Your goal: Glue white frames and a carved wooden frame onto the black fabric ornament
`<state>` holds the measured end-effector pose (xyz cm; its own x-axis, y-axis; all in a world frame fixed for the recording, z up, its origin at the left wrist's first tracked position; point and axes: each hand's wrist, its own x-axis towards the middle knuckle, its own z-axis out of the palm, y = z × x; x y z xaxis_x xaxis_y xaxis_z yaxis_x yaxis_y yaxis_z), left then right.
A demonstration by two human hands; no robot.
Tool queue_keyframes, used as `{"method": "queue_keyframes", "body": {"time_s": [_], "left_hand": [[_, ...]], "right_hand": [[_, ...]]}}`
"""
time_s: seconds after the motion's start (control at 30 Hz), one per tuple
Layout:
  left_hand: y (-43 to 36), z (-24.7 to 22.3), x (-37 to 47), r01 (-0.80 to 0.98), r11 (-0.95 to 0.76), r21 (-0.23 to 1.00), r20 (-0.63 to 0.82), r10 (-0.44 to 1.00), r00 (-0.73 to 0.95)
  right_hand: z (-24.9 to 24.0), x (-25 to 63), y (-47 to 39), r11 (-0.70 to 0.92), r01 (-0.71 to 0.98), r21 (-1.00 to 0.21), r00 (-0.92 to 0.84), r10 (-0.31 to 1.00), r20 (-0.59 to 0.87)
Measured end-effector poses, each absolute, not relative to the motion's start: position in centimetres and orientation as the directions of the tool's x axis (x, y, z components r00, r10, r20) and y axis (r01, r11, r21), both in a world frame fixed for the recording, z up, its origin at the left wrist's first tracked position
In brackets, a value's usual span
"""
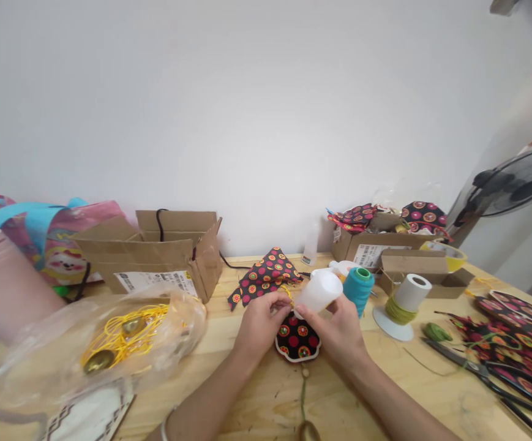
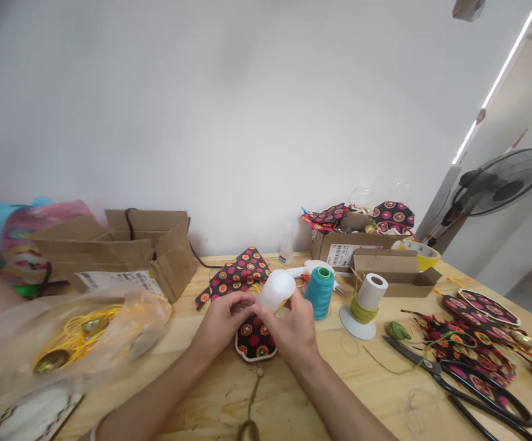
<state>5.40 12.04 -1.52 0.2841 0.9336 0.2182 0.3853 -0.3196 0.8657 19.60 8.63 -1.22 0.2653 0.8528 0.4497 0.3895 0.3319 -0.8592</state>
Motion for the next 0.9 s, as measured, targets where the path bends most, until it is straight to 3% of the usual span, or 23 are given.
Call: {"method": "queue_keyframes", "body": {"time_s": [0.2, 0.37, 0.9], "left_hand": [[11.9, -1.2, 5.3, 0.462, -0.38, 0.801, 0.25, 0.914, 0.319], [11.5, -0.4, 4.9, 0.566, -0.478, 0.672, 0.289, 0.873, 0.393], [11.5, 0.8, 4.3, 0.602, -0.712, 0.363, 0.288, 0.7, 0.654]], "right_hand": [[-0.4, 19.9, 8.5, 0.319, 0.28, -0.905, 0.417, 0.809, 0.414], [0.4, 20.2, 8.7, 0.33, 0.165, -0.93, 0.494, 0.788, 0.367], [0.6, 20.3, 8.4, 0.307, 0.23, -0.924, 0.484, 0.787, 0.382]]}}
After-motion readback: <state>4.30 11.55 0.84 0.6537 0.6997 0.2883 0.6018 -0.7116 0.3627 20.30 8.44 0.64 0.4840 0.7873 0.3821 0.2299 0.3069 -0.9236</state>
